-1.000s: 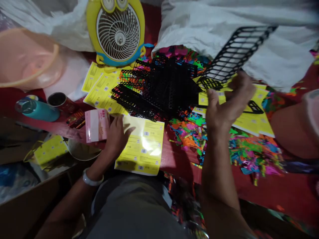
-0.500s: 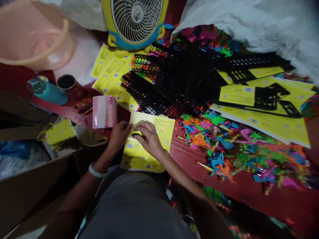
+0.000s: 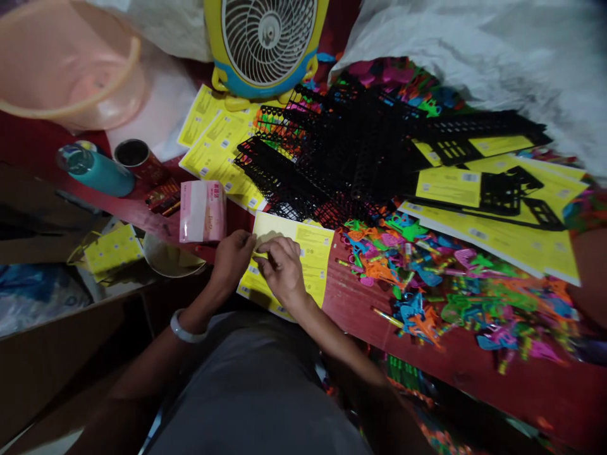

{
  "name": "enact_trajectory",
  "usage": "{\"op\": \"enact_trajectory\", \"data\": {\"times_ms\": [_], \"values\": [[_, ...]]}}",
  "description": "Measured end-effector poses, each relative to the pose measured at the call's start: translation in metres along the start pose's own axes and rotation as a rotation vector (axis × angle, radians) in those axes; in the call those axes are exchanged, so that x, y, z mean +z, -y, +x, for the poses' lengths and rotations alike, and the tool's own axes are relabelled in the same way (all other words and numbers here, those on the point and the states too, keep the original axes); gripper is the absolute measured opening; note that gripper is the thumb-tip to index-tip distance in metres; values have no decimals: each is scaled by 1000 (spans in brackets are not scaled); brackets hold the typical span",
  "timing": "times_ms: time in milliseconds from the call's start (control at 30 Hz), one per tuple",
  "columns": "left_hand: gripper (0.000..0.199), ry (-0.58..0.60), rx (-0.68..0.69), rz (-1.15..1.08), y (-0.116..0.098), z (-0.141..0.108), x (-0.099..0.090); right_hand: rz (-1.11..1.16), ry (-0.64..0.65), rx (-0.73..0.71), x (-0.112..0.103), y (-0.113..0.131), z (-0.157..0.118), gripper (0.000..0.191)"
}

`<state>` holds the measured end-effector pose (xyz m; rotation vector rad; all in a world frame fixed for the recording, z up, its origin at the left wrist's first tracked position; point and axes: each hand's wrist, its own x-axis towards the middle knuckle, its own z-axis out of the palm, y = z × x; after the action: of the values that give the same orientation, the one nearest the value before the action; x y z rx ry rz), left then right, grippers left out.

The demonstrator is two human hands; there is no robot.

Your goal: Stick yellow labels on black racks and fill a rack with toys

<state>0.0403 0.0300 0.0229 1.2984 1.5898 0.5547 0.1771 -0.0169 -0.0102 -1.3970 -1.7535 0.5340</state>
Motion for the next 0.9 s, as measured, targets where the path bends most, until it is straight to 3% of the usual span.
{"op": "enact_trajectory", "data": {"times_ms": [633,767,900], "values": [[28,86,8,-112,10,6,10,-21,-4,-53,-9,-7,-2,9],[27,89,-7,-75,16,12,12,10,-20,-180,-12,-8,-4,20],[23,38,-36,35,23,20,13,184,-7,-285,-33,0,-17,23]]}}
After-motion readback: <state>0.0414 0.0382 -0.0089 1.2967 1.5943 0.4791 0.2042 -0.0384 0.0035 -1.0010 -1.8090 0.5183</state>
